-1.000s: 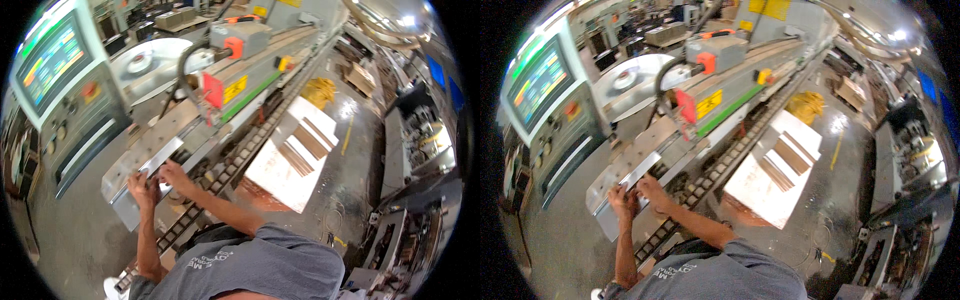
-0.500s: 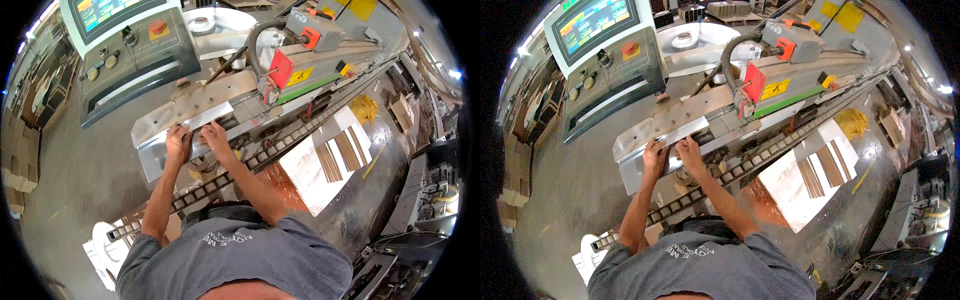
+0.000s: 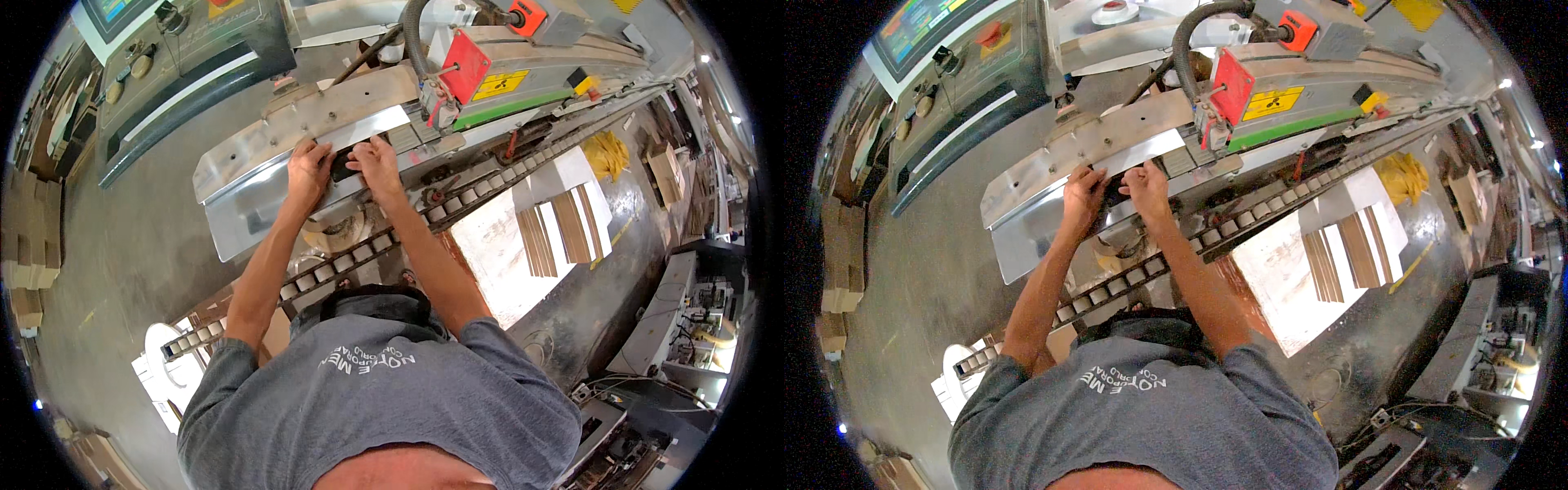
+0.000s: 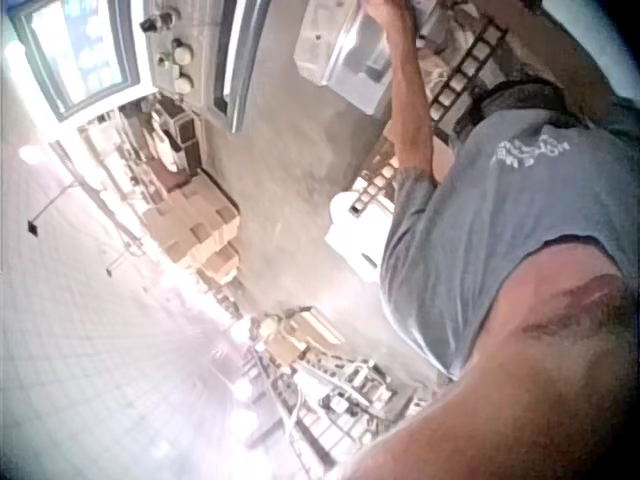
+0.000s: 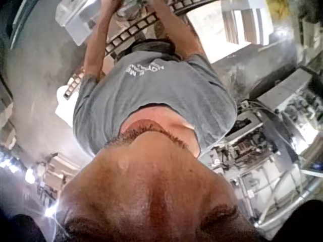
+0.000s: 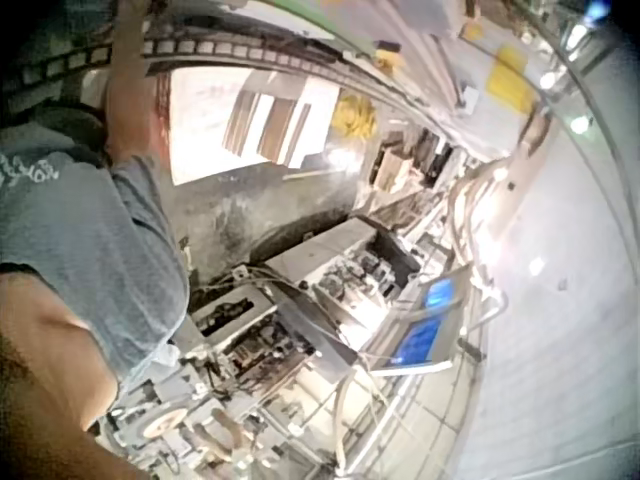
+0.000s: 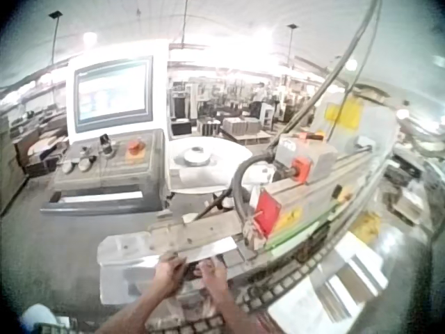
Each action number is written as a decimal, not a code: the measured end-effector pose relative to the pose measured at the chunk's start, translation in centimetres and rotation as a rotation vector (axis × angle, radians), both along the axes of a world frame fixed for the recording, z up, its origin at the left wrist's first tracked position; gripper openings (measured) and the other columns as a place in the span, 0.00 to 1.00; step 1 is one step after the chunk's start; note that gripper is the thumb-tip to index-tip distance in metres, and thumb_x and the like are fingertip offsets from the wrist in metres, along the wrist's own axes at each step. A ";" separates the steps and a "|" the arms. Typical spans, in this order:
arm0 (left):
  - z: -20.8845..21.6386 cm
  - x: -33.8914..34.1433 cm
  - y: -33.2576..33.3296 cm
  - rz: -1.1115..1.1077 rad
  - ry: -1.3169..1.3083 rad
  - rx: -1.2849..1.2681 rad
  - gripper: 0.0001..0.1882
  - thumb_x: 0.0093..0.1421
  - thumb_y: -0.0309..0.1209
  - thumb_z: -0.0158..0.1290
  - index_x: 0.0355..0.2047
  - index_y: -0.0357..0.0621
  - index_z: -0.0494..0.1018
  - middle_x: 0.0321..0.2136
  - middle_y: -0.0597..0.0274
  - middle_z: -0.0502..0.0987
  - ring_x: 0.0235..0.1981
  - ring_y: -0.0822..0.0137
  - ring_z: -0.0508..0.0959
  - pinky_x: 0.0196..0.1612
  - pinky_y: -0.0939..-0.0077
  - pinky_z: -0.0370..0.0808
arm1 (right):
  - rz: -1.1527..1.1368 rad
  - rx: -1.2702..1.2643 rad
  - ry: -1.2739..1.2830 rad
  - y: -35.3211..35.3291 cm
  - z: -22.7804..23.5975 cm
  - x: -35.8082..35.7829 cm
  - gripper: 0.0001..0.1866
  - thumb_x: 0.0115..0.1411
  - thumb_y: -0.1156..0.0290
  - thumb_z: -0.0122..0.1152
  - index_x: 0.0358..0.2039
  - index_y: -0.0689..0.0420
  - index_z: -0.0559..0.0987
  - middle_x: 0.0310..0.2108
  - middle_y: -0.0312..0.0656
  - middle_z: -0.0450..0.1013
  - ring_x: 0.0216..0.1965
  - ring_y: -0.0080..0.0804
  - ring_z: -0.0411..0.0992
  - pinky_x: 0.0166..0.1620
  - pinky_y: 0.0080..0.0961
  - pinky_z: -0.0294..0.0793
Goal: The person feeds white wood panels into an edge-banding machine by placing them onto the conveyor track, then retrieves the finished panels and stacks them on a nearby cart.
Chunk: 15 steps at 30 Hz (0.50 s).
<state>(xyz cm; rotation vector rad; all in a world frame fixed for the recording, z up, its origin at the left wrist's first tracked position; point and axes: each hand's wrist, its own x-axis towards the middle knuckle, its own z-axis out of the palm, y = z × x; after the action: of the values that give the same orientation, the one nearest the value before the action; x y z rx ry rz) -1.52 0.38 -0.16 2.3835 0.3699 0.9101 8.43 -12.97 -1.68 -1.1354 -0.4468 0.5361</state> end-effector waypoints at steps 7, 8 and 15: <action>-1.0 4.4 -2.1 -0.002 0.008 0.034 0.10 0.53 0.27 0.63 0.36 0.42 0.81 0.28 0.51 0.76 0.34 0.49 0.77 0.38 0.58 0.74 | -0.020 -0.017 -0.011 -2.7 0.6 3.8 0.10 0.66 0.69 0.56 0.30 0.58 0.67 0.31 0.35 0.69 0.34 0.22 0.73 0.40 0.22 0.81; -1.0 5.1 -2.5 0.004 0.013 0.033 0.10 0.53 0.27 0.63 0.36 0.42 0.81 0.28 0.51 0.76 0.34 0.49 0.77 0.38 0.58 0.74 | -0.039 -0.047 -0.005 -3.0 0.4 4.5 0.09 0.66 0.69 0.55 0.32 0.59 0.68 0.33 0.36 0.70 0.35 0.22 0.73 0.39 0.22 0.80; -0.5 10.7 -5.4 -0.074 0.022 0.056 0.09 0.55 0.29 0.62 0.36 0.42 0.81 0.29 0.50 0.75 0.33 0.47 0.75 0.37 0.56 0.72 | -0.073 -0.156 0.090 -8.2 1.9 5.1 0.25 0.65 0.70 0.59 0.58 0.71 0.68 0.41 0.45 0.75 0.37 0.26 0.75 0.39 0.21 0.77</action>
<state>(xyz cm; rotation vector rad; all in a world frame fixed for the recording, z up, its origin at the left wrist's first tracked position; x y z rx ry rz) 9.17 -4.98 -0.67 2.4426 0.2665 0.8717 13.55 -21.13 0.21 -1.2671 -0.2888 0.5634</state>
